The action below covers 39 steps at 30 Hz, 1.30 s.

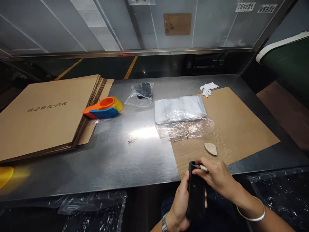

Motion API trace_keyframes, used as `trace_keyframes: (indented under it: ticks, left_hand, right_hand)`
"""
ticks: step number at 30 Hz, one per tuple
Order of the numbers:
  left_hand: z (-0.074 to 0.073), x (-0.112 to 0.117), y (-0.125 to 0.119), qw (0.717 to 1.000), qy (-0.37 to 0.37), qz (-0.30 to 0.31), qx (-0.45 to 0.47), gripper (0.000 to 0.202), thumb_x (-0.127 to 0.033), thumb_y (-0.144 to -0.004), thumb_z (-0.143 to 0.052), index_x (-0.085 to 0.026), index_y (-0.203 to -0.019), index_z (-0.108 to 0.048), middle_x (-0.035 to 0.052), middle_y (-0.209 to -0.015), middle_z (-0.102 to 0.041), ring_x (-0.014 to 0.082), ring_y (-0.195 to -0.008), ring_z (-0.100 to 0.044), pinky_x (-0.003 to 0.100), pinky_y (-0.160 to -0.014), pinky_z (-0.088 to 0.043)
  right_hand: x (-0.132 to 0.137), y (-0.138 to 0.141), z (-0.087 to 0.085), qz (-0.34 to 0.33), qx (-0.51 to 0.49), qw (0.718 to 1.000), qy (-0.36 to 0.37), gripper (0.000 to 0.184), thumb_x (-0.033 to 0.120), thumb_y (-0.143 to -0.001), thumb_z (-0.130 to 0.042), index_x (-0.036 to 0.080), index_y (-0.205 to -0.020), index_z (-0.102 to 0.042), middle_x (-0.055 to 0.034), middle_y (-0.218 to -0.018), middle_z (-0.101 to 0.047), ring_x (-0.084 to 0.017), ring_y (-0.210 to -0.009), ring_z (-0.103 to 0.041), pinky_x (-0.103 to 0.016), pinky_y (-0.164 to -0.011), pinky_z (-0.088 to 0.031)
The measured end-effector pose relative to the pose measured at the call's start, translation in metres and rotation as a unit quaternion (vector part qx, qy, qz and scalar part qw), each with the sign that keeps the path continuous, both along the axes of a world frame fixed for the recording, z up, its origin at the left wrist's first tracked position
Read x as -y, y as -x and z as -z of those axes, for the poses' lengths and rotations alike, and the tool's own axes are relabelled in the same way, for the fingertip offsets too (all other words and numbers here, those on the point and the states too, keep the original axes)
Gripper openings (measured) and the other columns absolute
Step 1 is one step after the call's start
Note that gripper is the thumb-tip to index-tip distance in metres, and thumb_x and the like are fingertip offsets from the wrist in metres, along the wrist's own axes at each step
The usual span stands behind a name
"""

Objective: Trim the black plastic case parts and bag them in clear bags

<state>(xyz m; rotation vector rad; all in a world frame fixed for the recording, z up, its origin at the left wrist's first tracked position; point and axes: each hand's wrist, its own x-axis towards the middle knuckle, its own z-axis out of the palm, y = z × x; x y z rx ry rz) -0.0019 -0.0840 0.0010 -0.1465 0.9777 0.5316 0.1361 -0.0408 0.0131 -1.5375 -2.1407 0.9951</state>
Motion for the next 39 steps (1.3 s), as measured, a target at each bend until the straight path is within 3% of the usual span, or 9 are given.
trace_keyframes:
  ticks: [3,8,12,17,20,26,32,35,39]
  left_hand:
    - [-0.002,0.0,0.0,1.0,-0.007,0.024,0.011,0.067,-0.06,-0.083,-0.028,-0.007,-0.059,-0.06,0.0072,-0.053,-0.054,0.0111,-0.037,-0.049,0.02,-0.039,-0.038]
    - [-0.005,0.0,-0.001,0.999,-0.03,0.043,-0.004,0.07,-0.058,-0.085,-0.023,-0.006,-0.057,-0.06,0.008,-0.052,-0.054,0.0119,-0.038,-0.051,0.02,-0.039,-0.037]
    - [-0.005,-0.001,0.0,0.999,-0.03,0.017,-0.026,0.064,-0.058,-0.084,-0.029,-0.007,-0.063,-0.062,0.0063,-0.052,-0.055,0.0114,-0.038,-0.049,0.02,-0.04,-0.036]
    - [0.005,0.002,0.004,0.995,-0.023,-0.072,-0.058,0.053,-0.056,-0.081,-0.042,-0.009,-0.069,-0.063,0.0049,-0.056,-0.059,0.0118,-0.044,-0.051,0.022,-0.045,-0.04]
    - [0.012,0.007,0.004,0.987,-0.059,-0.116,-0.095,0.04,-0.05,-0.077,-0.055,-0.012,-0.086,-0.065,0.0044,-0.065,-0.063,0.0149,-0.057,-0.057,0.026,-0.06,-0.046]
    - [0.01,0.012,-0.003,0.993,-0.059,-0.067,-0.073,0.053,-0.059,-0.073,-0.054,-0.009,-0.088,-0.063,0.0073,-0.065,-0.063,0.0194,-0.059,-0.059,0.031,-0.059,-0.048]
    - [-0.002,0.003,-0.002,0.997,-0.009,-0.078,0.002,0.057,-0.055,-0.084,-0.036,-0.007,-0.07,-0.062,0.0093,-0.059,-0.061,0.017,-0.051,-0.057,0.03,-0.055,-0.047]
    - [-0.003,0.0,-0.001,0.993,-0.006,-0.116,0.01,0.048,-0.048,-0.086,-0.038,-0.008,-0.077,-0.064,0.0076,-0.062,-0.062,0.0158,-0.052,-0.058,0.028,-0.057,-0.048]
    - [-0.002,-0.002,-0.001,0.989,-0.005,-0.148,0.01,0.043,-0.043,-0.087,-0.04,-0.01,-0.073,-0.064,0.006,-0.06,-0.062,0.0147,-0.052,-0.058,0.026,-0.057,-0.047]
  right_hand:
    - [-0.009,-0.006,0.001,-0.01,-0.052,0.998,0.015,0.029,0.031,-0.087,-0.055,0.016,-0.113,-0.056,-0.0055,-0.082,-0.067,-0.019,-0.068,-0.062,-0.026,-0.059,-0.042]
    - [-0.017,-0.007,0.003,-0.049,-0.122,0.99,0.052,0.023,0.029,-0.091,-0.047,0.019,-0.082,-0.066,-0.0024,-0.074,-0.066,-0.015,-0.064,-0.059,-0.023,-0.06,-0.042]
    - [-0.016,-0.007,0.005,0.054,-0.151,0.982,0.097,0.037,0.035,-0.092,-0.041,0.016,-0.065,-0.057,0.0018,-0.055,-0.05,-0.012,-0.051,-0.047,-0.023,-0.049,-0.033]
    - [0.013,-0.007,0.003,0.083,-0.128,0.971,0.183,0.027,0.034,-0.081,-0.06,0.019,-0.103,-0.053,0.006,-0.057,-0.048,-0.012,-0.052,-0.046,-0.022,-0.05,-0.032]
    - [0.03,-0.002,0.005,0.063,-0.134,0.96,0.237,0.025,0.029,-0.079,-0.06,0.02,-0.1,-0.05,0.0071,-0.057,-0.048,-0.012,-0.051,-0.046,-0.021,-0.049,-0.032]
    - [0.014,0.003,0.019,0.176,-0.148,0.959,0.168,0.019,0.032,-0.086,-0.045,0.018,-0.073,-0.046,0.0047,-0.055,-0.045,-0.011,-0.049,-0.042,-0.022,-0.047,-0.032]
    - [0.015,0.01,0.012,0.152,-0.159,0.961,0.169,0.013,0.029,-0.087,-0.043,0.018,-0.091,-0.049,0.003,-0.062,-0.051,-0.013,-0.052,-0.048,-0.023,-0.049,-0.036]
    - [0.03,0.013,0.007,0.121,-0.164,0.957,0.208,0.047,0.019,-0.079,-0.05,0.018,-0.124,-0.036,0.0024,-0.067,-0.055,-0.015,-0.057,-0.051,-0.025,-0.055,-0.042]
    - [0.049,0.014,0.007,0.114,-0.203,0.941,0.244,0.08,0.015,-0.072,-0.056,0.021,-0.14,-0.015,-0.0103,-0.116,-0.052,-0.021,-0.093,-0.055,-0.032,-0.075,-0.048]
